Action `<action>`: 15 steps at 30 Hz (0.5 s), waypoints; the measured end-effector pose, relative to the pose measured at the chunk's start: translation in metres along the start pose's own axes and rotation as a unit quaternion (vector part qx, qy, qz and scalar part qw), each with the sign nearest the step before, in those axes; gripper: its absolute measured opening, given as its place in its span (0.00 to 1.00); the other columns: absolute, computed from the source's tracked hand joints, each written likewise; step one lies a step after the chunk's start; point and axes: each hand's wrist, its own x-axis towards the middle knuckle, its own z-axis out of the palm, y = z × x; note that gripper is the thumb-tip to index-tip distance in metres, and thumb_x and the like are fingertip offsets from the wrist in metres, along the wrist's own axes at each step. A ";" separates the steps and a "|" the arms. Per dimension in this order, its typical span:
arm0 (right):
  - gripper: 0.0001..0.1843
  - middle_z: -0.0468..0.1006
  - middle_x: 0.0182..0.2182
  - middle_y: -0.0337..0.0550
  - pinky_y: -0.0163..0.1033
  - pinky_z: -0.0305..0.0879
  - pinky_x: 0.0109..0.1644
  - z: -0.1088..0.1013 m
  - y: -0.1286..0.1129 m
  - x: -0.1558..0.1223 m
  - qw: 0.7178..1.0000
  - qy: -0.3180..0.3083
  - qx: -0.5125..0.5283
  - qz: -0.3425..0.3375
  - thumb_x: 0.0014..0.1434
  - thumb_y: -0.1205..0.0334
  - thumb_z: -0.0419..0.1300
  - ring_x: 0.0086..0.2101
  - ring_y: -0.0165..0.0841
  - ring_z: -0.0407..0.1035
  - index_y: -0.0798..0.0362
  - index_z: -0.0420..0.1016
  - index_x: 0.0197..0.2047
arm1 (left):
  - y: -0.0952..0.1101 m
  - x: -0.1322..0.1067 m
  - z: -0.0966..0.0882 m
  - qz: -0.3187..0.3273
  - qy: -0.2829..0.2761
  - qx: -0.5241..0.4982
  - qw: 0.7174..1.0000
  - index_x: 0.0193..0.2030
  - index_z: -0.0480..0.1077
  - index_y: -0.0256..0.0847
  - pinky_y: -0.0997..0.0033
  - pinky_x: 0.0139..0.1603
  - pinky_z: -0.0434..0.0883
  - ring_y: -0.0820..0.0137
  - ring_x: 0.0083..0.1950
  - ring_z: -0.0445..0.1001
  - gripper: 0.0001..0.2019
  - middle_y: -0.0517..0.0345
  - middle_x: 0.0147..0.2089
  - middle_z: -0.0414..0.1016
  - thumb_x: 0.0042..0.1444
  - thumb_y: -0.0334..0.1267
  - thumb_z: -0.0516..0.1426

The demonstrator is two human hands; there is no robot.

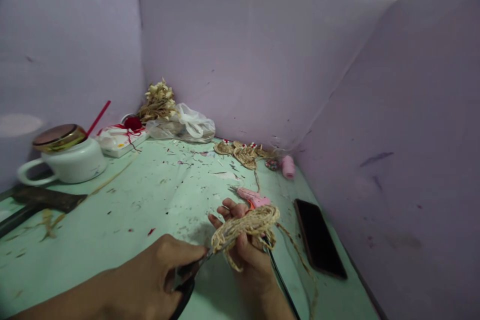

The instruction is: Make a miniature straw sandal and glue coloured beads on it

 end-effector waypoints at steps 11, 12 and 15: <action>0.18 0.68 0.50 0.35 0.51 0.57 0.58 -0.004 0.002 0.001 0.998 -0.040 -0.053 0.003 0.48 0.52 0.64 0.51 0.37 0.60 0.39 0.74 0.45 | -0.010 0.000 0.000 -0.029 -0.036 -0.009 0.999 0.22 0.53 0.40 0.78 0.19 0.50 0.79 0.23 0.50 0.08 0.67 0.21 0.50 0.40 0.24 0.50; 0.18 0.68 0.50 0.36 0.51 0.57 0.58 -0.003 0.002 0.000 0.997 -0.043 -0.058 0.007 0.48 0.51 0.64 0.51 0.38 0.60 0.38 0.74 0.45 | -0.010 0.000 -0.001 -0.028 -0.035 0.002 0.999 0.22 0.53 0.40 0.77 0.19 0.50 0.79 0.23 0.50 0.08 0.67 0.21 0.51 0.40 0.25 0.50; 0.19 0.66 0.50 0.38 0.53 0.58 0.57 -0.002 0.005 0.000 0.996 -0.047 -0.078 0.010 0.48 0.50 0.64 0.51 0.39 0.59 0.38 0.73 0.45 | -0.009 0.000 -0.004 -0.039 -0.038 0.013 0.998 0.22 0.53 0.40 0.77 0.19 0.50 0.79 0.23 0.49 0.09 0.68 0.20 0.50 0.39 0.25 0.52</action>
